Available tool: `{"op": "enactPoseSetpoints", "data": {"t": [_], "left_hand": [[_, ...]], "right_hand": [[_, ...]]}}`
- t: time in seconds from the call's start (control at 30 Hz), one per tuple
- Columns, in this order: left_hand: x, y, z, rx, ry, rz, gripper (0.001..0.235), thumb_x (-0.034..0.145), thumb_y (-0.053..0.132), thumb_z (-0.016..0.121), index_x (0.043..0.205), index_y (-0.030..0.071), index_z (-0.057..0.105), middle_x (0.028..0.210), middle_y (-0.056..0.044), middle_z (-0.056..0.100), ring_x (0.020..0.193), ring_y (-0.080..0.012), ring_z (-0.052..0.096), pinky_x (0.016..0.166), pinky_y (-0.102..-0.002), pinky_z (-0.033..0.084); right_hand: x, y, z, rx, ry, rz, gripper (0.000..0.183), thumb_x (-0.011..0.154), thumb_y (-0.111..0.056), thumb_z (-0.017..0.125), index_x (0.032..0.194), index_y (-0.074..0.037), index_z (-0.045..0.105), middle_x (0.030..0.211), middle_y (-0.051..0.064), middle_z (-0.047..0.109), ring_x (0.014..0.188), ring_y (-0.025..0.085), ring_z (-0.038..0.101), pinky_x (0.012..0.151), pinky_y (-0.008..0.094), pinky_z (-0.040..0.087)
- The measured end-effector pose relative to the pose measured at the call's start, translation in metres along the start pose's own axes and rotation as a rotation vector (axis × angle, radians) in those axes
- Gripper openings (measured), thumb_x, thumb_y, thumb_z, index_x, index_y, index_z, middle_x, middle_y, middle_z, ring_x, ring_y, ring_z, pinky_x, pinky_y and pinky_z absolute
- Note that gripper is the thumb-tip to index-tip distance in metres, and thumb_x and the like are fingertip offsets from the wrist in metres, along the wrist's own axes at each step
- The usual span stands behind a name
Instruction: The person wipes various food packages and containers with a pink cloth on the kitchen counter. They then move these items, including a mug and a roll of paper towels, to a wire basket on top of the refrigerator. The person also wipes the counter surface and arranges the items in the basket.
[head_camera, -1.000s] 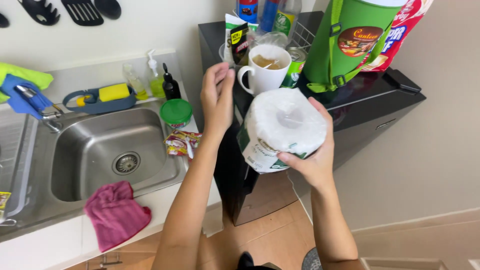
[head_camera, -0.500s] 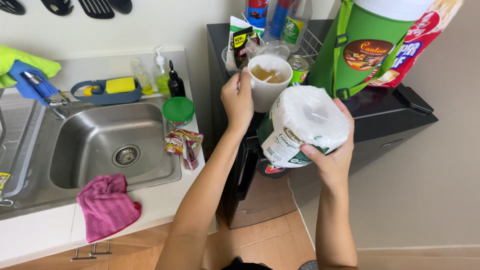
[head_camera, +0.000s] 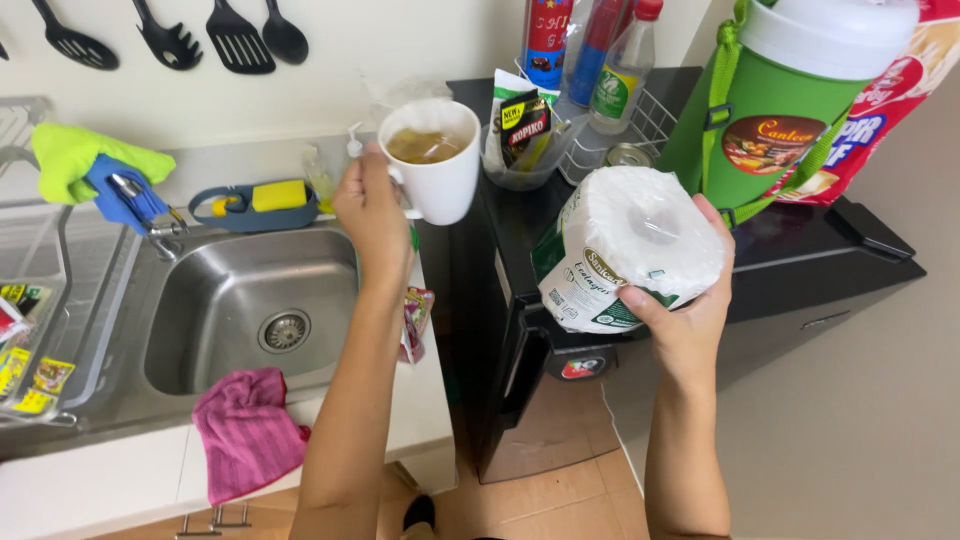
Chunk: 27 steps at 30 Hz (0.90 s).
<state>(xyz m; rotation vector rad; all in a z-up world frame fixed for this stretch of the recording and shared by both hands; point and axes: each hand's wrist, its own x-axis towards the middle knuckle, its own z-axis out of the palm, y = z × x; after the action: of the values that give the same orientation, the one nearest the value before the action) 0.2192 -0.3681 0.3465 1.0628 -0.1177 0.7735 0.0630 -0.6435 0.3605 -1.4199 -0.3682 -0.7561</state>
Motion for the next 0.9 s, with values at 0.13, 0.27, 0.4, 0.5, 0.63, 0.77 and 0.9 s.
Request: {"op": "enactPoseSetpoints", "data": {"t": [0.13,0.27,0.4,0.5,0.63,0.77,0.9], "left_hand": [[0.047,-0.039,-0.006,-0.045,-0.012,0.004,0.037,0.108,0.025,0.058,0.073,0.01,0.06,0.062,0.008,0.044,0.058,-0.0023,0.036,0.053,-0.026,0.026],[0.086,-0.086,0.011,-0.048,-0.026,0.03,0.039,0.108,0.024,0.058,0.072,0.009,0.057,0.062,0.008,0.042,0.058,-0.0023,0.034,0.052,-0.026,0.024],[0.114,-0.13,0.044,0.003,-0.044,0.058,0.041,0.109,0.025,0.057,0.071,0.008,0.055,0.063,0.009,0.042,0.06,-0.0017,0.034,0.053,-0.026,0.026],[0.129,-0.159,0.066,0.049,-0.056,0.012,0.04,0.107,0.026,0.058,0.072,0.008,0.058,0.062,0.009,0.045,0.058,-0.0016,0.037,0.051,-0.026,0.029],[0.147,-0.187,0.092,-0.032,-0.081,-0.052,0.039,0.106,0.026,0.058,0.073,0.006,0.062,0.062,0.008,0.047,0.058,-0.0018,0.038,0.051,-0.026,0.029],[0.154,-0.218,0.1,0.049,-0.1,-0.017,0.04,0.106,0.026,0.059,0.072,0.006,0.061,0.06,0.007,0.049,0.056,-0.0023,0.04,0.05,-0.026,0.031],[0.158,-0.235,0.108,0.035,-0.09,-0.058,0.04,0.105,0.025,0.06,0.071,0.005,0.063,0.059,0.007,0.049,0.055,-0.0027,0.039,0.05,-0.027,0.03]], "right_hand": [[0.011,0.011,0.008,-0.031,0.013,-0.015,0.11,0.072,-0.026,0.094,0.161,0.002,0.035,0.151,0.013,0.055,0.142,0.023,0.055,0.124,0.038,0.043],[0.026,0.019,0.019,-0.128,0.053,-0.036,0.108,0.073,-0.022,0.093,0.161,0.002,0.036,0.148,0.014,0.056,0.142,0.024,0.056,0.124,0.038,0.044],[0.039,0.026,0.027,-0.266,0.094,-0.063,0.109,0.071,-0.016,0.094,0.161,0.003,0.035,0.146,0.014,0.056,0.141,0.023,0.056,0.124,0.039,0.044],[0.043,0.021,0.041,-0.268,0.106,-0.006,0.115,0.064,-0.019,0.095,0.159,0.002,0.034,0.147,0.014,0.057,0.136,0.023,0.058,0.118,0.039,0.046],[0.041,0.021,0.047,-0.309,0.079,0.0,0.119,0.058,-0.022,0.096,0.158,0.002,0.035,0.148,0.014,0.055,0.136,0.024,0.057,0.117,0.04,0.046],[0.035,0.029,0.044,-0.28,0.037,0.075,0.125,0.053,-0.024,0.098,0.157,0.002,0.034,0.148,0.015,0.055,0.136,0.024,0.057,0.116,0.041,0.046],[0.036,0.03,0.042,-0.309,0.033,0.092,0.128,0.05,-0.025,0.099,0.157,0.002,0.034,0.148,0.015,0.054,0.136,0.024,0.057,0.116,0.041,0.046]]}}
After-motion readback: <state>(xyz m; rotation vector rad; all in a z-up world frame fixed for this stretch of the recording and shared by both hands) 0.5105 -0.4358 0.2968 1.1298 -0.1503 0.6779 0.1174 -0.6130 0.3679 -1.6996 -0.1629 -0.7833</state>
